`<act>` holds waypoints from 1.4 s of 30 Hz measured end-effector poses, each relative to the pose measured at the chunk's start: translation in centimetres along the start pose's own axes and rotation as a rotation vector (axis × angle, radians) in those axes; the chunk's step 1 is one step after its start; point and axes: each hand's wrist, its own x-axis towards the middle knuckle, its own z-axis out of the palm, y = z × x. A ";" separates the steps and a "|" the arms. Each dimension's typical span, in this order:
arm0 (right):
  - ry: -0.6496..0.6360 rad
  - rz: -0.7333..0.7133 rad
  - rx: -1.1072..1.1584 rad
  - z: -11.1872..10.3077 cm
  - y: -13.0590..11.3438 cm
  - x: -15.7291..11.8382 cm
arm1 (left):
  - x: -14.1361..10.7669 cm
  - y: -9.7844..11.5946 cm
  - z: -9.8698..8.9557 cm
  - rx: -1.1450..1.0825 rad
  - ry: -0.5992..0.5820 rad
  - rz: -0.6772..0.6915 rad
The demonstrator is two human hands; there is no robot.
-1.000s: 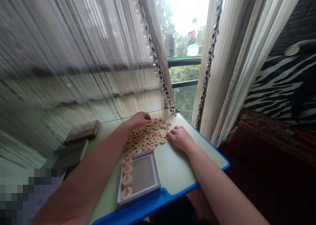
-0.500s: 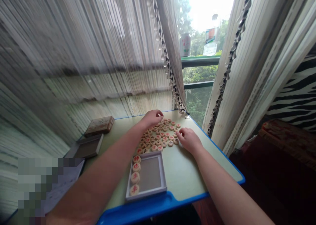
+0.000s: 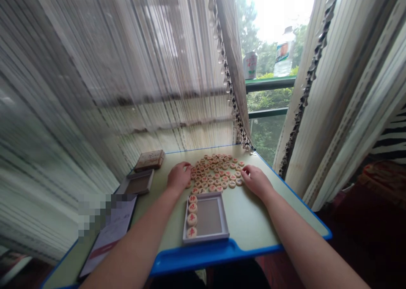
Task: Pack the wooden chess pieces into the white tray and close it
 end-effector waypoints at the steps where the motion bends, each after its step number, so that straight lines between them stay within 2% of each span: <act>1: 0.003 -0.008 0.001 0.0 0.0 0.0 | -0.1 -0.4 0.1 -0.004 -0.034 0.015; 4: 0.008 -0.045 0.014 -0.3 -0.2 -0.2 | 0.0 -1.2 0.4 -0.040 -0.151 0.128; 9: 0.048 -0.146 0.114 -0.8 -0.5 -0.9 | 0.3 -1.3 1.0 -0.083 -0.221 0.232; 11: 0.038 -0.217 0.137 -0.8 -0.6 -1.3 | 0.4 -1.4 1.4 -0.158 -0.215 0.232; 13: 0.000 -0.261 0.131 -0.7 -1.0 -1.7 | 0.5 -1.6 1.6 -0.234 -0.156 0.155; 16: 0.015 -0.209 0.169 -1.2 -3.0 -1.7 | 0.7 -2.0 1.7 -0.266 -0.094 0.038; 18: 0.091 -0.082 0.282 -2.2 -5.3 -1.0 | 0.7 -2.0 1.6 -0.245 -0.099 0.030; 19: 0.097 -0.063 0.323 -2.8 -6.5 -0.5 | 0.7 -2.0 1.5 -0.232 -0.099 0.033; 21: 0.067 -0.186 0.309 -3.6 -8.5 0.6 | 0.5 -2.0 1.5 -0.211 -0.104 0.043; 23: 0.136 -0.243 0.255 -3.4 -9.2 1.5 | 0.4 -2.0 1.5 -0.199 -0.125 0.050; 26: 0.313 -0.196 0.128 -0.9 -7.9 2.1 | 0.4 -2.2 1.8 -0.219 -0.130 0.043; 28: 0.219 -0.273 0.054 1.3 -6.5 2.1 | 0.6 -2.5 2.1 -0.256 -0.110 0.021; 31: 0.187 -0.260 0.056 3.4 -5.3 2.1 | 0.8 -2.9 2.4 -0.290 -0.099 -0.004; 37: 0.059 -0.298 0.028 3.5 -5.6 2.2 | 0.6 -2.4 2.0 -0.131 -0.160 0.065; 42: 0.084 -0.094 -0.022 3.1 -5.2 2.2 | 0.1 -1.7 1.2 -0.060 -0.157 0.130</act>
